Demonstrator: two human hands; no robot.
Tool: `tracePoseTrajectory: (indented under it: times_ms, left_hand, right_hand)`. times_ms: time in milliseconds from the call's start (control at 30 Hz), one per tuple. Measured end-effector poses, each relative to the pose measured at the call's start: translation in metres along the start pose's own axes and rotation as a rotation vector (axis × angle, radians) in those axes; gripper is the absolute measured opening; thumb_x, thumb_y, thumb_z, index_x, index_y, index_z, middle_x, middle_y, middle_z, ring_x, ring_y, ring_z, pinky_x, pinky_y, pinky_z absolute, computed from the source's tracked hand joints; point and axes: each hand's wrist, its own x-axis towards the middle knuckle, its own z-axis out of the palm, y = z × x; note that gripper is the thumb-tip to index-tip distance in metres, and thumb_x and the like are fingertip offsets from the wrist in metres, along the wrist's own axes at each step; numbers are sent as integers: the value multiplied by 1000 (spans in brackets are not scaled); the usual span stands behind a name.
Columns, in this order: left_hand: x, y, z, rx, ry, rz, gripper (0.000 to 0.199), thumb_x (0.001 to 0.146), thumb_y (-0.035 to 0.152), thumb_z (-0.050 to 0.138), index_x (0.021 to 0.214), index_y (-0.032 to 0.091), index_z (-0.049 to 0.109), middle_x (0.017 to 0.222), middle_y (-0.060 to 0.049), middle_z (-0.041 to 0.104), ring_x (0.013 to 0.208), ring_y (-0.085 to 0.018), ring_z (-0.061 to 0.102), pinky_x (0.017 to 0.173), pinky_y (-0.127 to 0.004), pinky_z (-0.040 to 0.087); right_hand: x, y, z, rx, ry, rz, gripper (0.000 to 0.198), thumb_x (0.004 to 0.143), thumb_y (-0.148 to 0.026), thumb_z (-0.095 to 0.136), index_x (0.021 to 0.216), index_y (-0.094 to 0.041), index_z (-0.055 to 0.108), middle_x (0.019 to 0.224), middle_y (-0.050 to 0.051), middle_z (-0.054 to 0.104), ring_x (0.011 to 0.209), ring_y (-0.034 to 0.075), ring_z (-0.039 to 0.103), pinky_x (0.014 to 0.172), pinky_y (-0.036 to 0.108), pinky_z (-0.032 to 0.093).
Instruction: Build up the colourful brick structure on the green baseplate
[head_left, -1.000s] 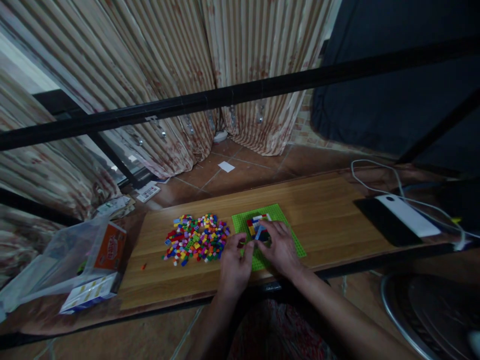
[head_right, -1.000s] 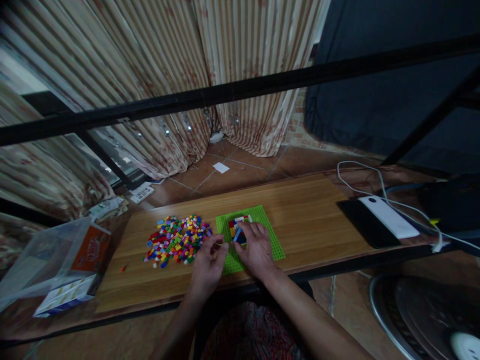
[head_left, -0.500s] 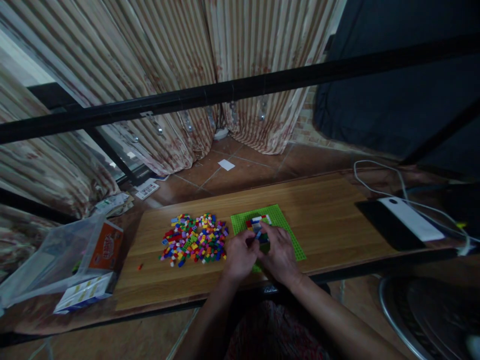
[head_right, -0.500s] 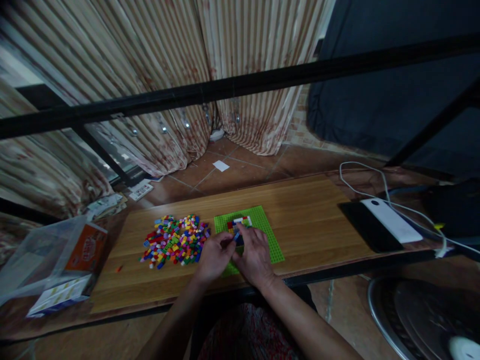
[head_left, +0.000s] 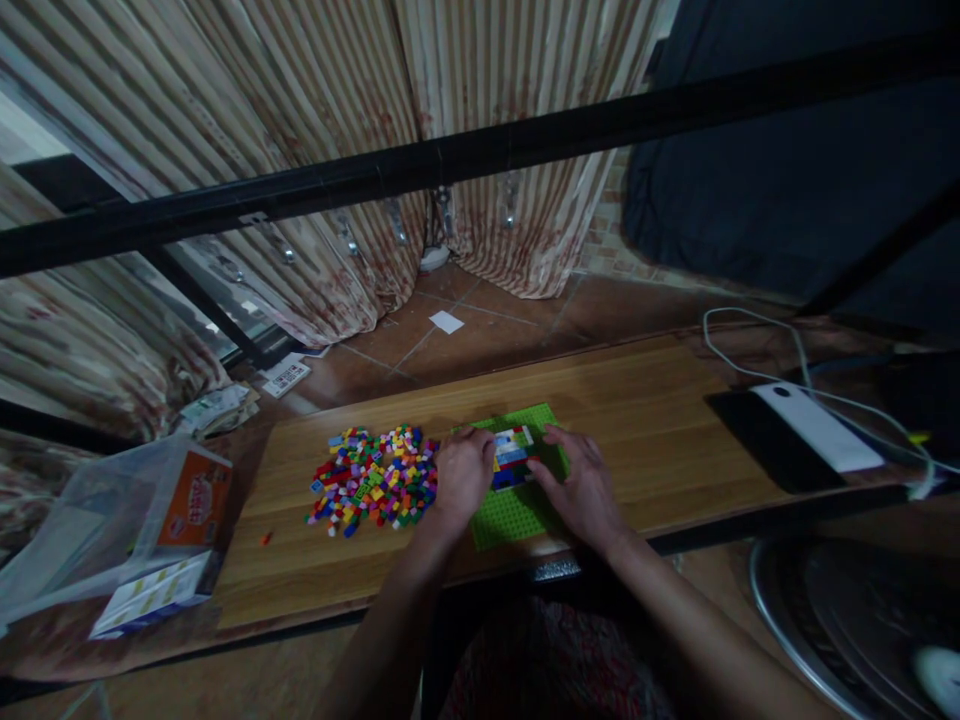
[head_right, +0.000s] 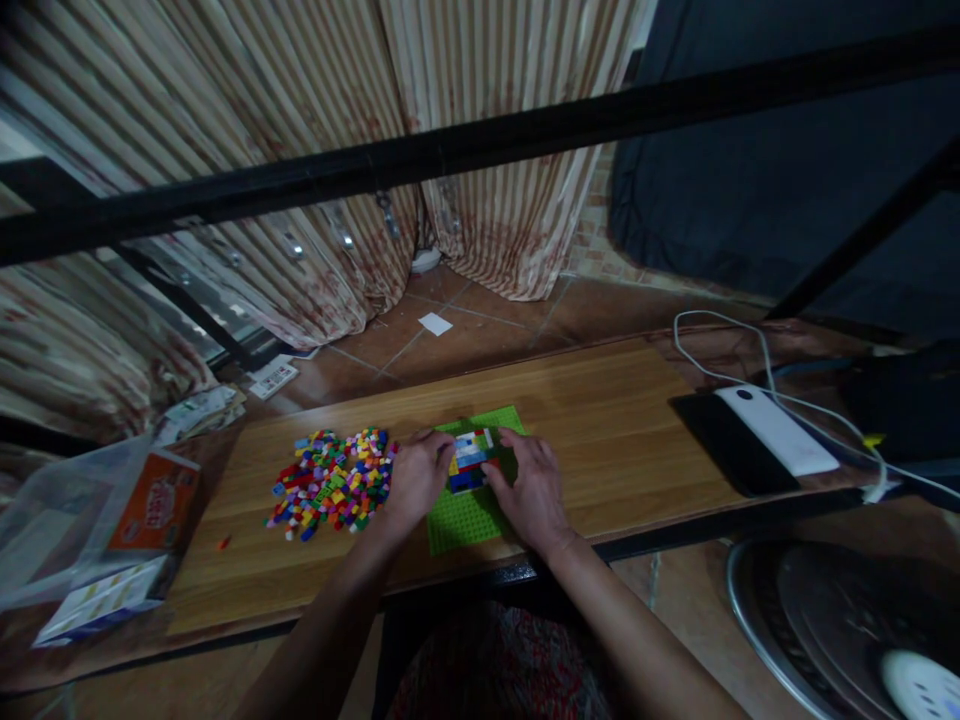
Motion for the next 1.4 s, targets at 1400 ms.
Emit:
tracePoseTrajectory:
  times_ms: [1400]
  left_hand:
    - [-6, -11, 19, -409, 118, -145, 5, 82, 17, 62, 82, 21, 66, 91, -2, 67, 92, -18, 61, 90, -33, 46]
  right_hand:
    - [39, 25, 41, 529, 5, 454, 33, 77, -44, 65, 98, -19, 69, 95, 8, 74, 89, 24, 68, 85, 42, 53]
